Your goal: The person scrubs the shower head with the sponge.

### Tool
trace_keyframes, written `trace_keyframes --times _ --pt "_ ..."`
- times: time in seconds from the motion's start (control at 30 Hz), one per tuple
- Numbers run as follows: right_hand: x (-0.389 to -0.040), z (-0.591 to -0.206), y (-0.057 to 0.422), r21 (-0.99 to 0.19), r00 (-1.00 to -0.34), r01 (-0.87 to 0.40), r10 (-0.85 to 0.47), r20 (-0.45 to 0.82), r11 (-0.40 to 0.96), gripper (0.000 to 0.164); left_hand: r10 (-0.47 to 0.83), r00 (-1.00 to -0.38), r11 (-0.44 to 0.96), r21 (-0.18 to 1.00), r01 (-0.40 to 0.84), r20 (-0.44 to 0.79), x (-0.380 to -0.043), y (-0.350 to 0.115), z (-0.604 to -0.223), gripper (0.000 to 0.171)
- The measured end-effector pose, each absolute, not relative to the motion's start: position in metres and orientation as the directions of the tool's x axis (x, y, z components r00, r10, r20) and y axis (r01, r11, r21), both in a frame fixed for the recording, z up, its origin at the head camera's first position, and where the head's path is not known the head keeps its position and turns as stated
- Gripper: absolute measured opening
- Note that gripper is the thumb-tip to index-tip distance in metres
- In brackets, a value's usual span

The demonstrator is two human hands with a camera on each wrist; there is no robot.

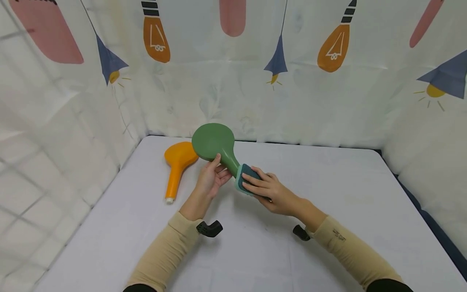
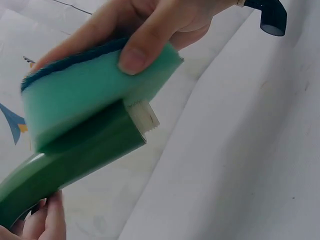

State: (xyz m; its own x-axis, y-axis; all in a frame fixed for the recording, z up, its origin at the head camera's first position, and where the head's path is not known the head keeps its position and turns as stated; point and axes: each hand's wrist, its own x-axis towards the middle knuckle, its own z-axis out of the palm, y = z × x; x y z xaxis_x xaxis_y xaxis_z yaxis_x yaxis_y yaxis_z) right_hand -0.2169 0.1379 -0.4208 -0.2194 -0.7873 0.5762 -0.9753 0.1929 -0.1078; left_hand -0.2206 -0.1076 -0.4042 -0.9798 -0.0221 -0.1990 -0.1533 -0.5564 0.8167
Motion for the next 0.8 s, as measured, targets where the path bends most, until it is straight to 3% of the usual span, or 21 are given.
trace_keyframes --times 0.23,0.53,0.8 --pt "-0.214 -0.428 0.150 -0.042 -0.177 -0.982 -0.816 0.550 0.184 0.056 -0.005 -0.981 -0.578 0.801 -0.157 -0.195 -0.220 -0.111 -0.405 0.040" --pt "-0.212 -0.431 0.160 0.018 -0.173 -0.977 -0.838 0.517 0.213 0.039 -0.022 -0.979 -0.502 0.849 -0.164 -0.202 -0.219 -0.110 -0.407 0.054" --pt "-0.213 -0.433 0.177 -0.063 -0.262 -0.959 -0.784 0.562 0.275 0.060 0.037 -0.973 -0.403 0.888 -0.222 -0.227 -0.225 -0.116 -0.404 0.056"
